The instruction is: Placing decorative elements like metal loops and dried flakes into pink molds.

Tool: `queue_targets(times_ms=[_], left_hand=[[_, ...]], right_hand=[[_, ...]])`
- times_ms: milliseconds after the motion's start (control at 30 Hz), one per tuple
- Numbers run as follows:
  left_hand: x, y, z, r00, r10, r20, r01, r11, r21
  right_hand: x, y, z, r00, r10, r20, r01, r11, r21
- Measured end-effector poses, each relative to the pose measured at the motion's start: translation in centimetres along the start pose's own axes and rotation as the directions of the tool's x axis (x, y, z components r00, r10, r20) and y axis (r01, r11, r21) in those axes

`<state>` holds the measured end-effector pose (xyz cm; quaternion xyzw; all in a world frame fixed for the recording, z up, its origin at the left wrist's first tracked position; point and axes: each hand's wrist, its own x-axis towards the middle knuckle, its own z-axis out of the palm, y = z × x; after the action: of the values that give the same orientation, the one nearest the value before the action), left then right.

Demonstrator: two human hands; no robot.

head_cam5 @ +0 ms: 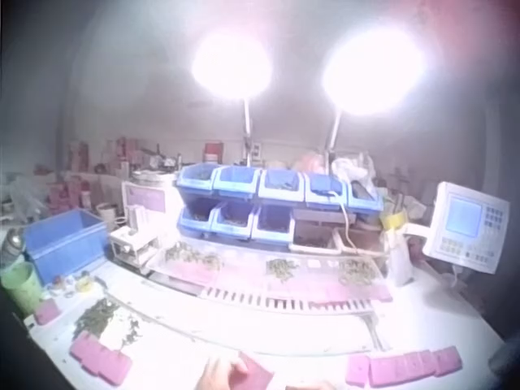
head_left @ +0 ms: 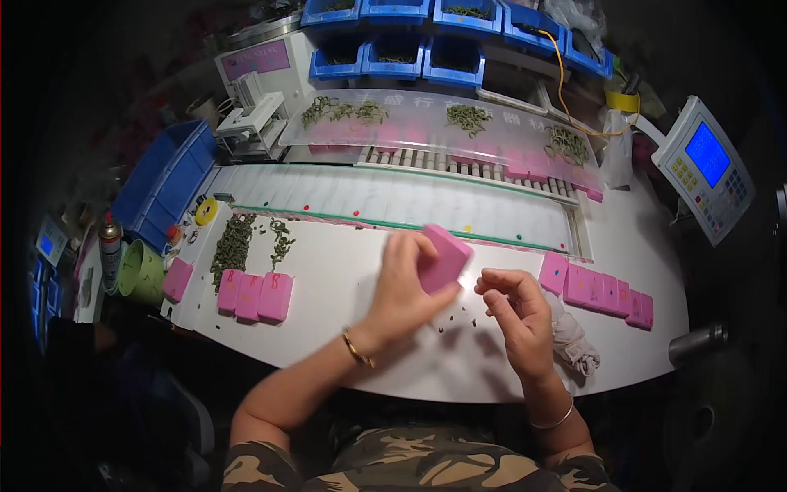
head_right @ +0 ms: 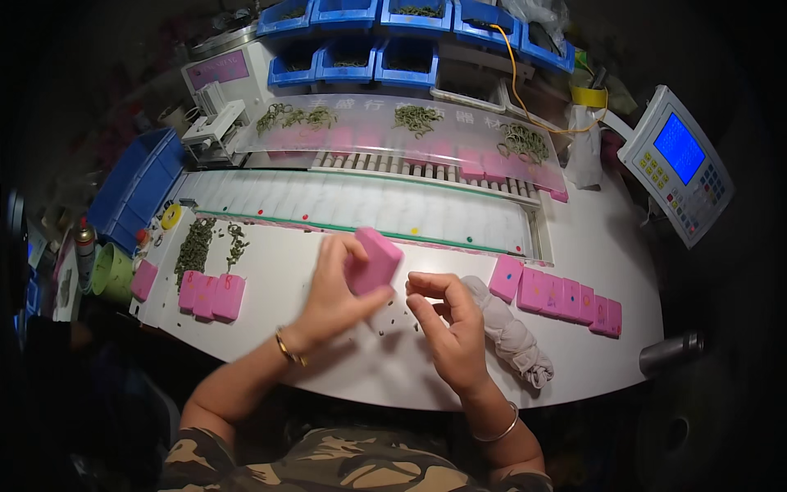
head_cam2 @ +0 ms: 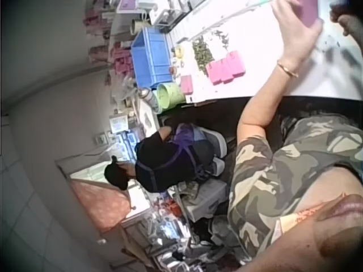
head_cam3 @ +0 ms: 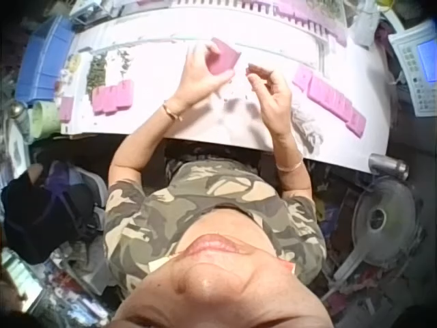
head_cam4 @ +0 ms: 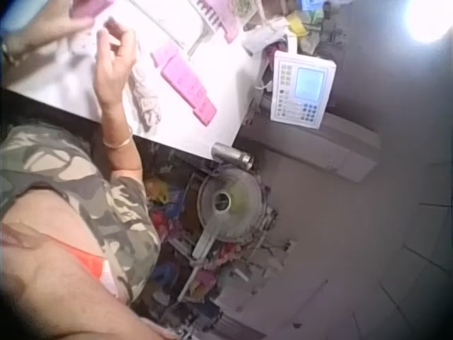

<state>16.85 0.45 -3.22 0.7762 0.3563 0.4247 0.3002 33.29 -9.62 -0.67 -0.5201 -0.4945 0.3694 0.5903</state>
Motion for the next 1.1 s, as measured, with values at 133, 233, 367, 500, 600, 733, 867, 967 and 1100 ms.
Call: queue_targets(times_ms=[133, 233, 367, 500, 600, 733, 867, 967, 1100], left_hand=[[5.4, -7.2, -4.1, 0.978, -0.124, -0.168, 0.16, 0.96, 0.229], [8.1, -10.4, -6.8, 0.943, -0.203, -0.262, 0.293, 0.88, 0.375], [9.3, -12.9, -6.8, 0.95, -0.227, -0.213, 0.306, 0.806, 0.507], [10.5, -13.2, -6.3, 0.961, -0.171, -0.215, 0.263, 0.802, 0.537], [10.0, -12.3, -6.4, 0.96, -0.157, -0.233, 0.268, 0.761, 0.591], [6.7, -11.0, -9.4, 0.969, 0.004, -0.248, 0.147, 0.795, 0.588], [1.8, -9.3, -14.9, 0.957, 0.063, -0.285, 0.117, 0.811, 0.573], [-2.9, -8.5, -18.9, 0.941, -0.001, -0.34, 0.241, 0.706, 0.666], [-8.9, -8.6, -20.9, 0.907, -0.202, -0.369, 0.414, 0.583, 0.699]], right_hand=[[-1.2, 0.2, -1.8, 0.991, -0.023, 0.128, 0.055, 0.968, -0.247], [-2.1, 0.9, -3.1, 0.986, -0.045, 0.159, 0.111, 0.891, -0.44], [-3.3, 1.1, -3.5, 0.924, -0.122, 0.362, 0.343, 0.684, -0.644], [-4.3, 2.1, -3.3, 0.867, 0.013, 0.498, 0.418, 0.526, -0.741], [-4.2, 2.6, -2.8, 0.845, 0.111, 0.524, 0.44, 0.412, -0.798], [-2.2, 3.5, -0.8, 0.839, 0.14, 0.526, 0.463, 0.325, -0.825], [1.2, 4.5, 3.1, 0.817, 0.05, 0.575, 0.522, 0.361, -0.773], [3.9, 5.9, 7.3, 0.766, -0.045, 0.641, 0.596, 0.422, -0.683], [7.5, 8.2, 13.5, 0.686, -0.175, 0.707, 0.7, 0.425, -0.574]])
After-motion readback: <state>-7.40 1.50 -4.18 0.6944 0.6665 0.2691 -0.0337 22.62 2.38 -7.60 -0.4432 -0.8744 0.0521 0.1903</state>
